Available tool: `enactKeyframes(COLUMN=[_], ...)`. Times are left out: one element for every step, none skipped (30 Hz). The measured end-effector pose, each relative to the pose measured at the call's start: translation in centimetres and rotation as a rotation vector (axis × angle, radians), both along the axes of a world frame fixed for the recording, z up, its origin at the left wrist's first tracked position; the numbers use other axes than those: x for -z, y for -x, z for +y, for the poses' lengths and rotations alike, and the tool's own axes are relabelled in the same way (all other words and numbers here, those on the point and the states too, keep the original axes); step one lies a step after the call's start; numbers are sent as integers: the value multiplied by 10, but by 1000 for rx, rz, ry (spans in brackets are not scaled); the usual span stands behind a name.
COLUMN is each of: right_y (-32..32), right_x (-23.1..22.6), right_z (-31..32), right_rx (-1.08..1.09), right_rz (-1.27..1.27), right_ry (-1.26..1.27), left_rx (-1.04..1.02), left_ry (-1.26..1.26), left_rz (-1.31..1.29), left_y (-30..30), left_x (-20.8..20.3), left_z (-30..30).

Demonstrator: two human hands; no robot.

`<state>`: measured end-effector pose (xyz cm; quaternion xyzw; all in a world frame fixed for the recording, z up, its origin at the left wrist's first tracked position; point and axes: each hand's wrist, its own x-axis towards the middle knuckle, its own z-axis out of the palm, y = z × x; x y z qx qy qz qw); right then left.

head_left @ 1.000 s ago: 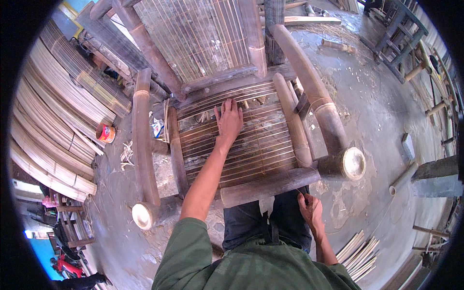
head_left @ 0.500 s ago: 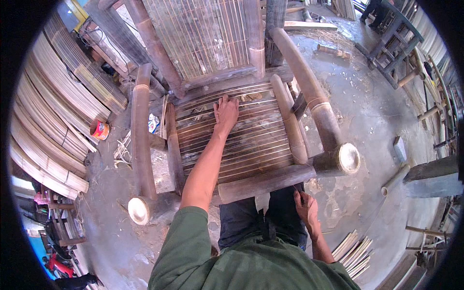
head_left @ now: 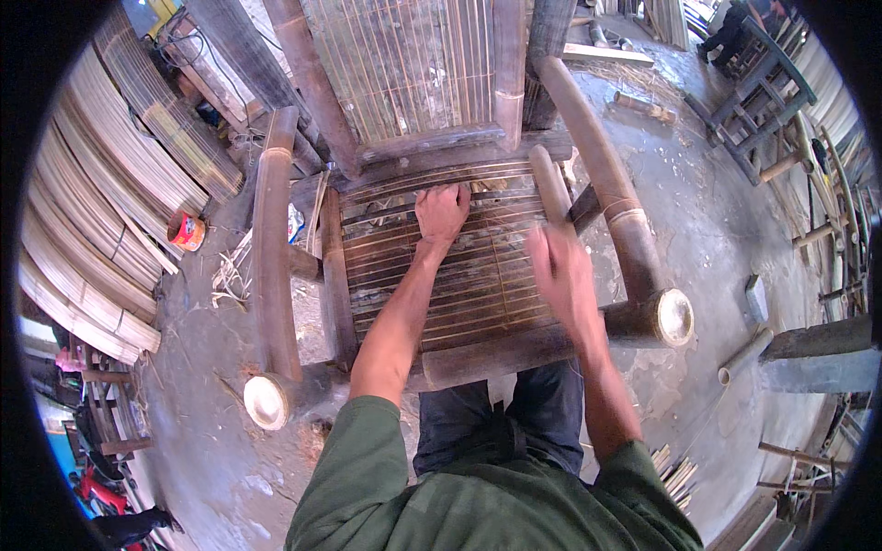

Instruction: The person weaves thin bamboo strips into the seat of a bamboo chair using their hands. They interlace the strips through the existing frame to form a woven seat surface.

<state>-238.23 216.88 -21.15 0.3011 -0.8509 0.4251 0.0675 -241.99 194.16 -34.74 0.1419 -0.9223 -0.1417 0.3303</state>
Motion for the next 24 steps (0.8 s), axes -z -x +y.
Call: enactKeyframes(right_y=[39,72,96,115,133,150,167,184,165,145,144,152,158,161,160,158,156,170,199,200,199,172,150,147], right_x=[18,35,52,81,110,128,143,154,141,119,120,120,119,125,124,124,125,139,161,165,166,151,138,143], right_z=[-20,-38,-57,-66,-72,-77,-79,-74,-94,-111,-110,-113,-114,-111,-113,-115,-118,-107,-81,-82,-82,-99,-107,-99], right_rx=[4,34,48,43,36,36,44,60,0,-29,-7,17,42,55,62,68,72,24,13,-6,-22,-40,-37,6], right_rz=[128,147,165,272,379,367,356,225,-25,-258,-326,-387,-449,-520,-528,-538,-547,-484,-410,-374,-334,-328,-307,-236], right_ry=[88,28,-31,-258,-482,-561,-641,-582,-564,-562,-599,-624,-648,-598,-591,-585,-579,-540,-500,-490,-480,-500,-518,-382], left_rx=[14,20,10,59,66,75,91,120,67,20,19,20,28,35,27,38,27,43,93,93,90,35,28,41], left_ry=[1,3,5,-39,-32,-25,-19,-32,-35,-42,-53,-34,-42,-50,-56,-48,-34,-26,-23,-40,-54,-63,-45,-28], left_rz=[14,24,35,16,17,15,18,23,4,-8,4,-9,-20,-32,-49,-48,-39,-15,29,24,26,1,-38,-66], left_y=[9,16,15,12,14,16,21,25,10,-3,-2,3,4,5,3,1,0,6,22,21,20,4,-3,1], left_x=[2,8,10,1,-3,-6,-11,-18,-9,-1,-1,-3,-4,-5,-5,-5,-4,-6,-14,-10,-8,5,9,7], left_z=[5,7,4,7,10,13,18,27,12,0,4,3,5,9,7,6,1,5,20,19,18,1,-5,1])
